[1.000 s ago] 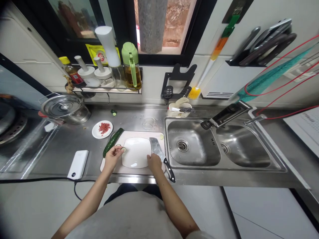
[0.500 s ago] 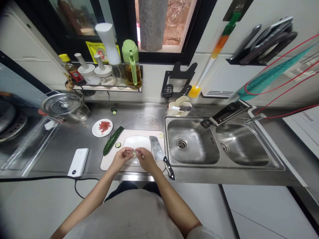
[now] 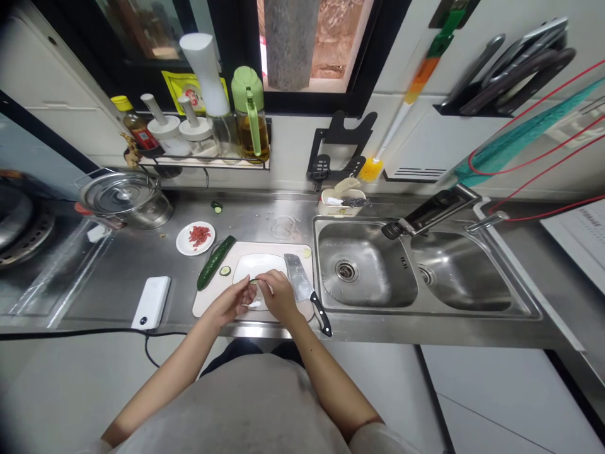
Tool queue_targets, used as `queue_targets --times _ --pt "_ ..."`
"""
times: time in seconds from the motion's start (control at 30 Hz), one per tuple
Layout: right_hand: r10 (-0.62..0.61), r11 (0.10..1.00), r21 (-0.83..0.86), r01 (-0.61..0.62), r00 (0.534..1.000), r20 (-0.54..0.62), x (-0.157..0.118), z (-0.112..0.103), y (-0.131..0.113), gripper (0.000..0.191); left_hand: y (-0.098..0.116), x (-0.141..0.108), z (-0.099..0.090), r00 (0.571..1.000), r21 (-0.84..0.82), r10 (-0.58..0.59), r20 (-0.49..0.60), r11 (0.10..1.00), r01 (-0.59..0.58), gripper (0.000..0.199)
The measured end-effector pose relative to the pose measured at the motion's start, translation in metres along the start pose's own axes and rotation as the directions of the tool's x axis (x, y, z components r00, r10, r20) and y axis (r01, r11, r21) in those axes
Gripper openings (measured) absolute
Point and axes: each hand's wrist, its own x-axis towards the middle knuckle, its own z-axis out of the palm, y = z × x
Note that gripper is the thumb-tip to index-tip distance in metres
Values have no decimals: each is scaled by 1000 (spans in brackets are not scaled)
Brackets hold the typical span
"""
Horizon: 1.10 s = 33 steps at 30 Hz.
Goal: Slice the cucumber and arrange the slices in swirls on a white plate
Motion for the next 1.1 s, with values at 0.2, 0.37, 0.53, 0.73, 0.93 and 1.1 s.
queue_targets --times 0.2,0.37,0.53,0.73,0.93,1.1 --pt "-72 991 -110 74 997 23 1 -4 0 28 2 1 -1 1000 -139 26 -3 990 -26 35" --pt "-95 991 -91 99 994 50 0 -4 0 23 6 -2 -3 992 -149 112 -48 982 -118 36" --pt "-111 993 -28 114 990 85 4 -2 0 21 9 1 -1 981 -119 166 -104 977 -178 40" --pt "-104 994 -29 109 985 135 12 3 7 18 6 13 2 960 -134 223 -172 960 -247 43" --pt "21 997 -73 -7 983 182 9 15 22 17 -5 25 -4 950 -104 232 -207 961 -257 46" --pt "191 982 -44 -186 952 239 7 25 33 17 -16 36 -11 944 -65 258 -206 959 -276 47"
